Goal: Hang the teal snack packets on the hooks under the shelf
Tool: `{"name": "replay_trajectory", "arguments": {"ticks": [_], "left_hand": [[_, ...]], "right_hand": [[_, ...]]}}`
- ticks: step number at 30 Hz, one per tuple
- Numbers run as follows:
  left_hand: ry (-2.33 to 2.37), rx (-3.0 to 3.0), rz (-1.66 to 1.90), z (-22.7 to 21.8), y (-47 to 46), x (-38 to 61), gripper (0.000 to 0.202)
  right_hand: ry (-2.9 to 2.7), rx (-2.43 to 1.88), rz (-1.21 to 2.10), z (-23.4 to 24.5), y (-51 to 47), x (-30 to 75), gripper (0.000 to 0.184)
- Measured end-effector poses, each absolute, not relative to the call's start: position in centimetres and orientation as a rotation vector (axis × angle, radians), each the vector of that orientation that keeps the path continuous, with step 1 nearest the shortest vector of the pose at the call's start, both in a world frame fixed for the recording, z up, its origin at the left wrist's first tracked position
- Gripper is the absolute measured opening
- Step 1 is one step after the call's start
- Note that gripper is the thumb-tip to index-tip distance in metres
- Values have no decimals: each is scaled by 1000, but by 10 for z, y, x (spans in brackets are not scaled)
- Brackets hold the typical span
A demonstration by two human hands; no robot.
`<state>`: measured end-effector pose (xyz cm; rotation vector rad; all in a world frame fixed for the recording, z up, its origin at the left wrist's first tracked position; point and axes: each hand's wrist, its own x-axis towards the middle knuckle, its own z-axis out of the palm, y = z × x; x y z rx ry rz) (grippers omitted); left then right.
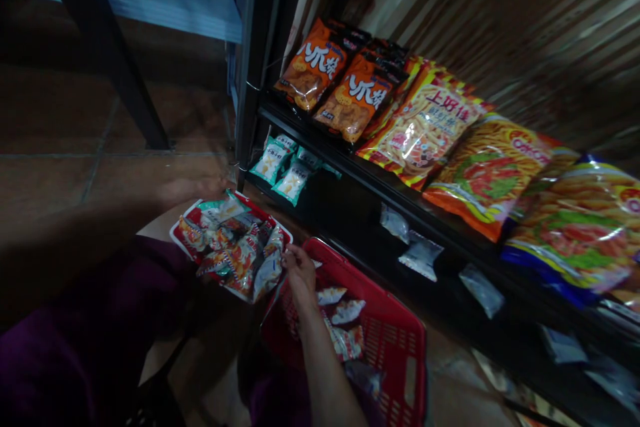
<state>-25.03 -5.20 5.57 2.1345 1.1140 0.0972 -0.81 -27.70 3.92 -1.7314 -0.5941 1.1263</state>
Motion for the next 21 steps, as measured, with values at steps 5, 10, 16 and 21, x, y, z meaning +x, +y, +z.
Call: {"name": "replay_trajectory", "arguments": {"ticks": [5, 10, 16, 21], "left_hand": [[1219, 2007, 329, 118, -63, -223, 20], [1129, 1088, 684, 143, -117, -179, 22], [1062, 753, 568, 126, -170, -142, 23], [918, 891, 367, 106, -196, -117, 30]], "right_hand": [[-540, -1544, 1268, 54, -272, -12, 43], [-376, -1193, 1417, 80, -273, -10, 52], [-271, -1131, 1252, 81, -292, 19, 42], [-80, -1179, 1055, 66, -307, 53, 29]]}}
